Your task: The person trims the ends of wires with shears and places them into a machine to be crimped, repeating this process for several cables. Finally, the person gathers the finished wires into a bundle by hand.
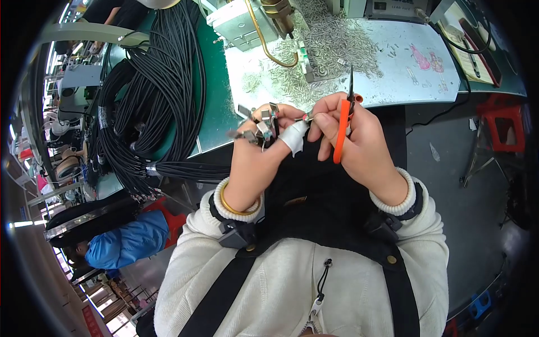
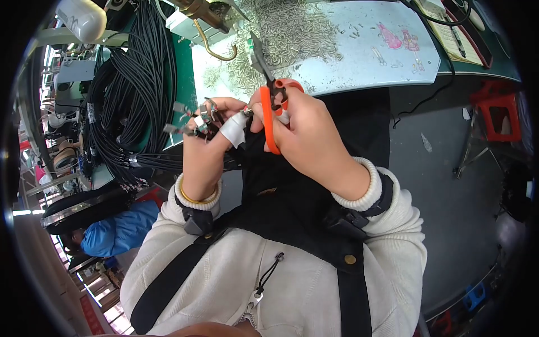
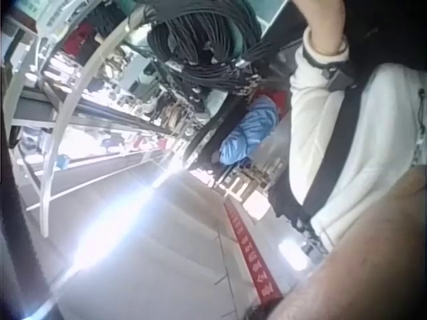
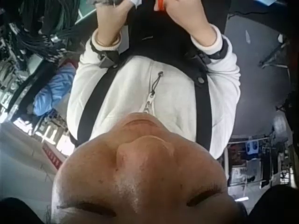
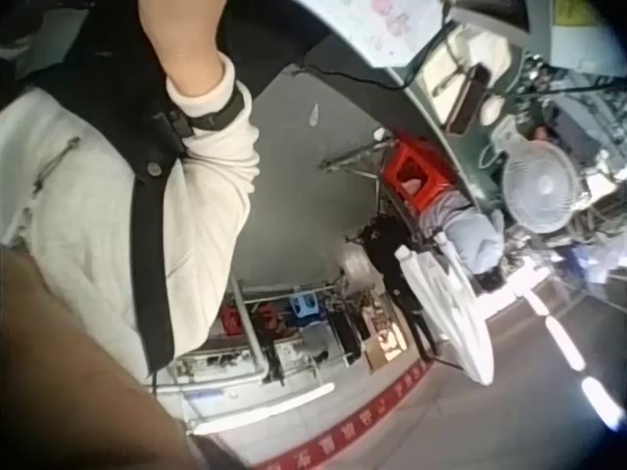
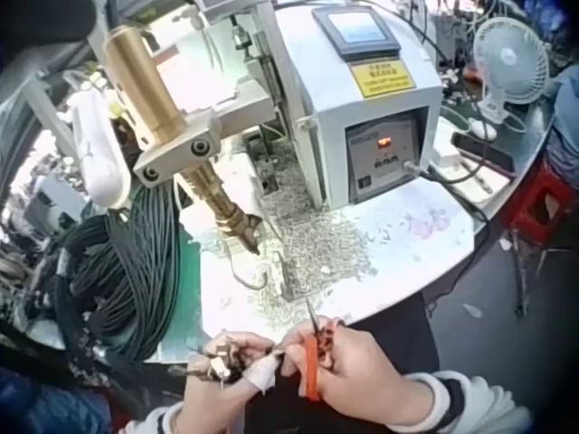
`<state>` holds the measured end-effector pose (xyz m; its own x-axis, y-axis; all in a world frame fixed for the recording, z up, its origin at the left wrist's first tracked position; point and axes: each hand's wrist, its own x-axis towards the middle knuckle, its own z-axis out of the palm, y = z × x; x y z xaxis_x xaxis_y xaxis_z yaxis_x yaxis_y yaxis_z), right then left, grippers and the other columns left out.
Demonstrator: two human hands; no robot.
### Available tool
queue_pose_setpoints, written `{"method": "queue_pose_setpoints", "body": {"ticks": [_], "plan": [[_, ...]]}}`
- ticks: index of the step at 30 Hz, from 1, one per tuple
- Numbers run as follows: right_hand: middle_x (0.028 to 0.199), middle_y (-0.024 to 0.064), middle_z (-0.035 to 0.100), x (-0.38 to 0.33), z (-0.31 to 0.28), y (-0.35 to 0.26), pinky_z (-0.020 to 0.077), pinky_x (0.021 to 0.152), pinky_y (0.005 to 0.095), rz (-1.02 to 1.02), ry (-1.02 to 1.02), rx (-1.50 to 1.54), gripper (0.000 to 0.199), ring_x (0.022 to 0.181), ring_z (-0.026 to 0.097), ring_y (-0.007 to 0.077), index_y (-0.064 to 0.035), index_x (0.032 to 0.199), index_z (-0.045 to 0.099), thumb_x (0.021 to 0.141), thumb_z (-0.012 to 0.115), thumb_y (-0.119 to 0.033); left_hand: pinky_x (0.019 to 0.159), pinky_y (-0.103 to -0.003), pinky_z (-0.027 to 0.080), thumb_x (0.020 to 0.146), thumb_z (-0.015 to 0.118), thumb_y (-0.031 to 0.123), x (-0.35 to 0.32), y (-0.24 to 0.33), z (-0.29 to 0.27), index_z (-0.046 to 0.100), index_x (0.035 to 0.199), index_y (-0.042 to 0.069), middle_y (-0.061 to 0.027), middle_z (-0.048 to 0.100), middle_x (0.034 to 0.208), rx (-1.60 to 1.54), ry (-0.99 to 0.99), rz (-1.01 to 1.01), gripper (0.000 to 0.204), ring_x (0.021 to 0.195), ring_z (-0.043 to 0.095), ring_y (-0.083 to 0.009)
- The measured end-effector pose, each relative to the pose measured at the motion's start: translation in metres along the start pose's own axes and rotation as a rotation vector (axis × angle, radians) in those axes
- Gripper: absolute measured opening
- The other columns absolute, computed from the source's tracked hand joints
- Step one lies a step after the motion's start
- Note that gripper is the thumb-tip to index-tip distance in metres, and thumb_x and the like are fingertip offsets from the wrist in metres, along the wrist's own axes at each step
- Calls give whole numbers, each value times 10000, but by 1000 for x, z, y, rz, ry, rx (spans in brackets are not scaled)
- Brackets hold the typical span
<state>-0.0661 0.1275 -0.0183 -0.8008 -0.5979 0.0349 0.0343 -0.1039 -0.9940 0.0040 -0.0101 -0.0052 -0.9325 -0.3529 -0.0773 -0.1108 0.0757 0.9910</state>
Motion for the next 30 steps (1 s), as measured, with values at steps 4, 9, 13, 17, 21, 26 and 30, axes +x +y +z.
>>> {"method": "queue_pose_setpoints", "body": {"ticks": [4,9,13,17,21,26,30], "plan": [[739,89,553,0,2,0,395,435,219,188,-2,293,92,549,531,108,32,786,507,794,566,-38,584,-189,407,740,598,16,3,3,-5,583,898,-6,-17,576,759,-184,-30,-200,160,646,514,-61],[664,86,550,-4,-13,18,377,415,236,-205,-59,-275,177,508,529,119,34,744,494,736,632,-76,588,-190,413,740,605,17,1,9,-1,589,888,-19,-30,584,767,-234,18,-125,154,664,522,-68],[549,78,519,-12,-10,13,367,407,254,-141,-122,-615,216,443,511,150,22,704,494,682,674,-94,599,-193,416,741,601,15,-1,12,-2,600,878,-15,-33,590,770,-213,33,-115,140,675,526,-70],[474,77,477,-14,-1,17,362,406,259,-149,-93,-673,185,405,497,180,11,681,497,688,660,-78,595,-199,419,732,604,4,-1,13,2,605,871,-11,-38,593,769,-195,63,-34,140,677,531,-72],[495,94,486,-13,3,29,361,398,275,-146,-59,-587,180,409,505,168,15,679,496,736,628,-93,549,-204,402,743,587,11,9,13,-6,605,879,-4,-33,583,756,-142,12,-100,138,646,512,-63],[489,82,491,-2,-3,23,364,384,258,-108,-16,-401,166,407,502,142,7,727,495,784,591,-116,494,-205,366,759,571,32,50,0,-20,588,914,7,-15,547,717,-418,-142,-326,158,583,469,-60],[529,58,514,20,-7,-2,360,367,225,223,135,19,166,390,462,103,1,798,492,806,573,-144,444,-203,323,782,558,61,75,-4,-15,563,936,10,1,500,683,-614,-192,-370,162,535,419,-60]]}}
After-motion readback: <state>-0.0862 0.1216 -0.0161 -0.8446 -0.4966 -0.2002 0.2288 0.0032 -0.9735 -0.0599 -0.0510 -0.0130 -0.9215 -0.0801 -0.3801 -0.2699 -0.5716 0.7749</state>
